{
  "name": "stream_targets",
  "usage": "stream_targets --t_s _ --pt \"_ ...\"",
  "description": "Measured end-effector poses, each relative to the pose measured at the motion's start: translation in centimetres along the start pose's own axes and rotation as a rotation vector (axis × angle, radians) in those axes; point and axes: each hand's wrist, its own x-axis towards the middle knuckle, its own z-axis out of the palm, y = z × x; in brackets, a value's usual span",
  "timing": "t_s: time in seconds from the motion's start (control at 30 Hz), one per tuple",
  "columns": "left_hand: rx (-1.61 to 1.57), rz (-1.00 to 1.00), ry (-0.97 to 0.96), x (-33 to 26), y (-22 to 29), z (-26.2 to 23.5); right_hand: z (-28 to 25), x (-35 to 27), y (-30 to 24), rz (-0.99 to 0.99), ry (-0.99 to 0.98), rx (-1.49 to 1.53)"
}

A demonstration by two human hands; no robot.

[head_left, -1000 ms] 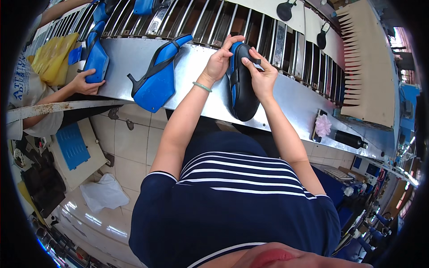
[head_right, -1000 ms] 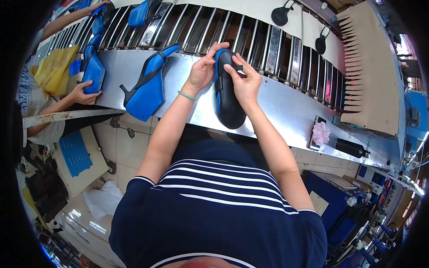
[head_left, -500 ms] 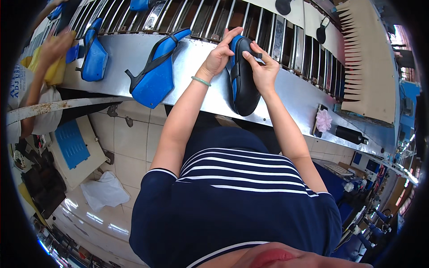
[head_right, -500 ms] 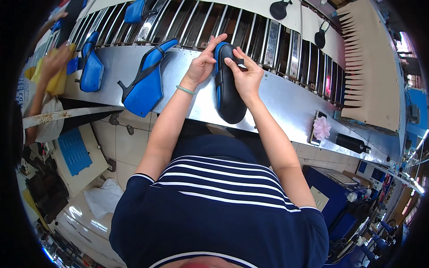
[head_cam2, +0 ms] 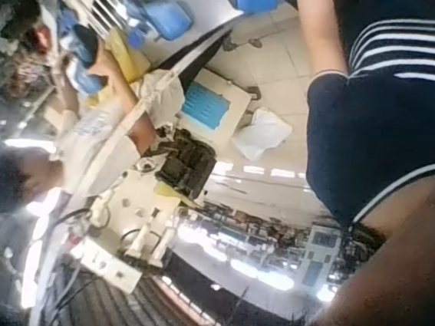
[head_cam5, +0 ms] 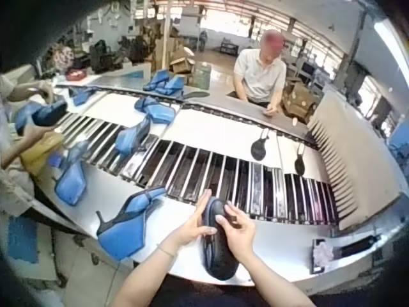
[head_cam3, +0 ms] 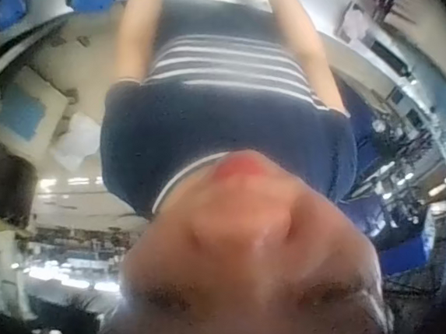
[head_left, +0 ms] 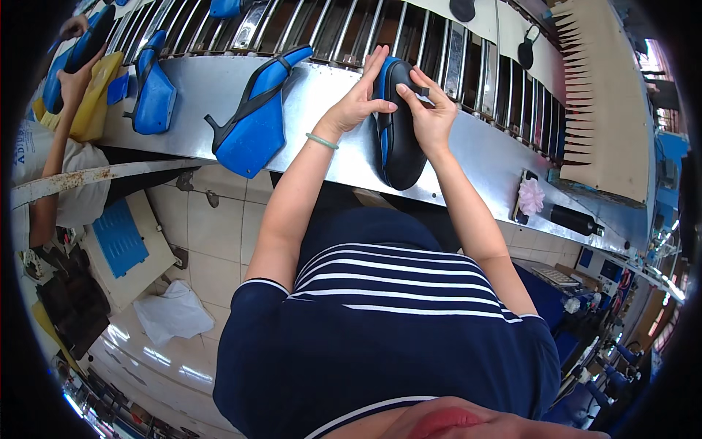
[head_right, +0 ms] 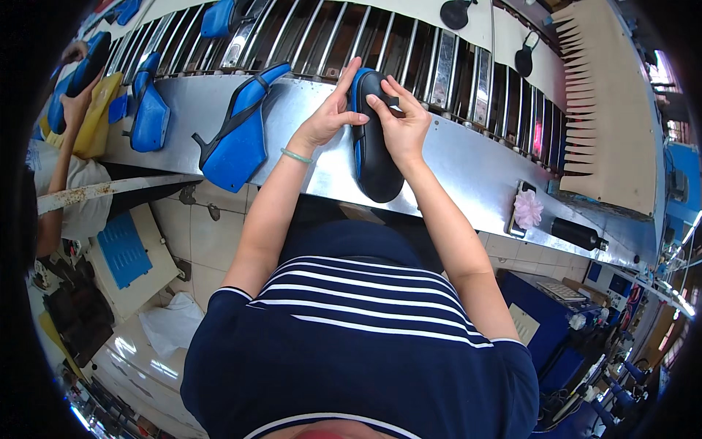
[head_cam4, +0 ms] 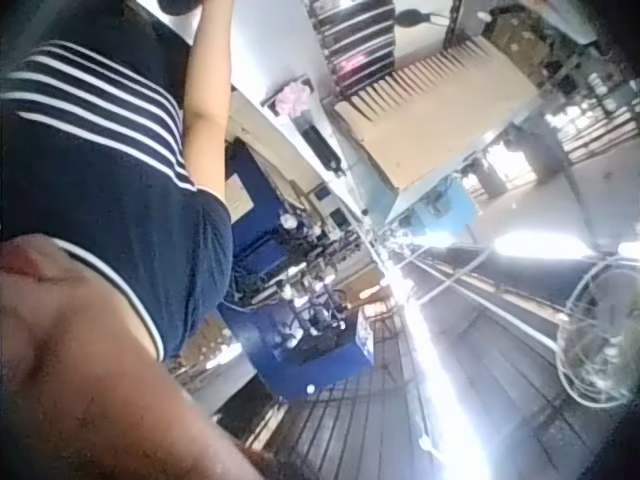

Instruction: Assembling and inspecting shoe components on a conveyor belt.

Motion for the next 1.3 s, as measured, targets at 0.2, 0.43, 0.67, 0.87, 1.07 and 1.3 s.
stream_targets --t_s 0.2,0.43,0.67,0.87,1.07,1.3 --pt "-0.114 0.003 0.032 -0.9 0.2 -0.1 -1.4 -0.7 0.0 0.109 -0.159 0.322" --pt "-0.446 -0.066 0.061 -3.3 1.8 -0.3 -3.3 -1.2 2.6 0.443 -0.495 0.459" --pt "-0.767 -0.093 0.117 -5.2 -1.1 -2.3 -1.3 -2.4 2.0 0.297 -0.441 0.316" --pt "-0.772 -0.104 0.126 -5.2 -1.6 -2.4 -0.6 -2.7 1.2 0.294 -0.320 0.157" --pt "-0.780 -0.124 0.163 -4.7 -1.1 -1.5 0.3 -2.5 2.8 0.345 -0.210 0.174" --pt "-0.726 -0.111 0.134 -4.3 -1.5 -1.7 0.1 -1.8 3.0 0.385 -0.230 0.227"
